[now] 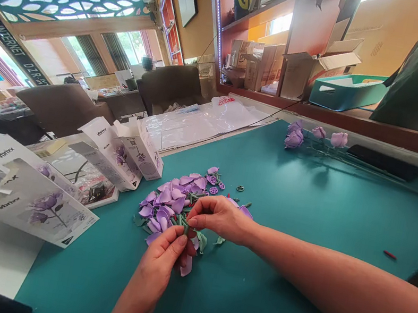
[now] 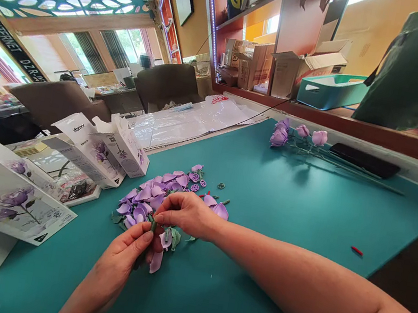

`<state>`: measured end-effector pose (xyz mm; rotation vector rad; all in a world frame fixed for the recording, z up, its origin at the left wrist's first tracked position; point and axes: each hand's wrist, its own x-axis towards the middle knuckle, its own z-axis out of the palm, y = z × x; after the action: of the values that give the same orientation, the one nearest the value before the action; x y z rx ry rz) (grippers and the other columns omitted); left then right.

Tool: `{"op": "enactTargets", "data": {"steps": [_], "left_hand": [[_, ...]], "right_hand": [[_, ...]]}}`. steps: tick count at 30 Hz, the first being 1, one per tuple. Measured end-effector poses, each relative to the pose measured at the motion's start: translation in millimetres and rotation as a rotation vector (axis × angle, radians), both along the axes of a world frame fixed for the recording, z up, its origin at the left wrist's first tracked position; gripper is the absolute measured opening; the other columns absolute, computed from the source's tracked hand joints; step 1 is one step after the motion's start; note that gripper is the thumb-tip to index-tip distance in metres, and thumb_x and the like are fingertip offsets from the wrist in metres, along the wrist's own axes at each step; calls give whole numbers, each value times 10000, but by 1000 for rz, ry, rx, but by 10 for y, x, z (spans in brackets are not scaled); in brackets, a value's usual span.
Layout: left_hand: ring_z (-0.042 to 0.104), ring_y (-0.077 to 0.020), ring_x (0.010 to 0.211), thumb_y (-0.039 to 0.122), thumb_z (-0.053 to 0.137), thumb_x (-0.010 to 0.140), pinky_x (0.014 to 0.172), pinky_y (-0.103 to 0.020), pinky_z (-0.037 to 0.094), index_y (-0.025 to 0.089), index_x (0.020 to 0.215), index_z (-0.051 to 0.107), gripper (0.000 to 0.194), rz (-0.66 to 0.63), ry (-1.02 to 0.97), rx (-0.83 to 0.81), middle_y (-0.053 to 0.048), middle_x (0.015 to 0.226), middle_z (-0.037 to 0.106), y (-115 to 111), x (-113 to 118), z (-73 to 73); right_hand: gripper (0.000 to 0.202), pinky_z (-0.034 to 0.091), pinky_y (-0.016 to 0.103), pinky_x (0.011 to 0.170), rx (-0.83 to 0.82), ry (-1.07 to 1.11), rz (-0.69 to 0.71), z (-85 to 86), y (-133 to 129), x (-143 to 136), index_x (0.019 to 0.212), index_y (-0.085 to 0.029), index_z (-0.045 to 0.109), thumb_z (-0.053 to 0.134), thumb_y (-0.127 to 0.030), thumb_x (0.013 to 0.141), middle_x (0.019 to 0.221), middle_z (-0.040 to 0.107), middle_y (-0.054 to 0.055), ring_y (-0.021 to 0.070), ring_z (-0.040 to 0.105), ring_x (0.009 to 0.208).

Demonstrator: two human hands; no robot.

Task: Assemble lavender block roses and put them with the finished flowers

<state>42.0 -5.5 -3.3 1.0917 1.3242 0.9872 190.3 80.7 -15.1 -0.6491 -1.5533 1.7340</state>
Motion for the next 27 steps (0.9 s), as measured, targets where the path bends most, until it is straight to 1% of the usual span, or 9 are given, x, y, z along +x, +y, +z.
{"op": "enactTargets", "data": {"steps": [4,9,18,23,25,27], "left_hand": [[458,-113,553,424,592,772,549,-249,388,175,800,596,250,16,-4,8,-5,687,588,2,11,-10],[459,-112,563,420,589,780,544,-242,398,172,809,599,250,25,10,27,-7,678,587,8,12,-43],[468,-116,575,414,549,820,557,-255,392,177,833,581,240,1,21,50,-5,702,575,4,-20,-113],[478,-116,576,403,554,816,554,-255,397,176,812,590,231,-10,-4,38,-2,691,578,7,-13,-93],[473,-111,576,412,575,800,548,-245,395,174,826,597,241,17,-12,19,-2,693,591,3,-19,-70],[471,-105,583,419,591,788,561,-233,400,173,872,606,260,64,-13,5,1,698,607,0,-36,-46]], "right_hand": [[149,480,240,597,26,-10,3,-6,-5,-5,695,-144,610,709,-255,690,631,641,-18,113,610,635],[173,480,244,611,29,-5,7,-16,1,-18,677,-147,605,725,-271,670,635,638,-19,112,606,638],[144,461,238,602,32,-1,28,-13,1,-18,661,-145,606,711,-243,668,628,632,-22,107,592,626],[133,450,234,608,53,-23,34,-5,-2,-17,669,-145,612,701,-243,676,639,625,-21,102,572,625],[135,448,233,616,77,-41,35,20,27,11,706,-144,630,687,-266,701,657,627,-16,100,563,633],[155,444,233,621,103,-53,-11,50,94,64,753,-143,644,663,-295,729,671,626,-12,96,550,632]]}}
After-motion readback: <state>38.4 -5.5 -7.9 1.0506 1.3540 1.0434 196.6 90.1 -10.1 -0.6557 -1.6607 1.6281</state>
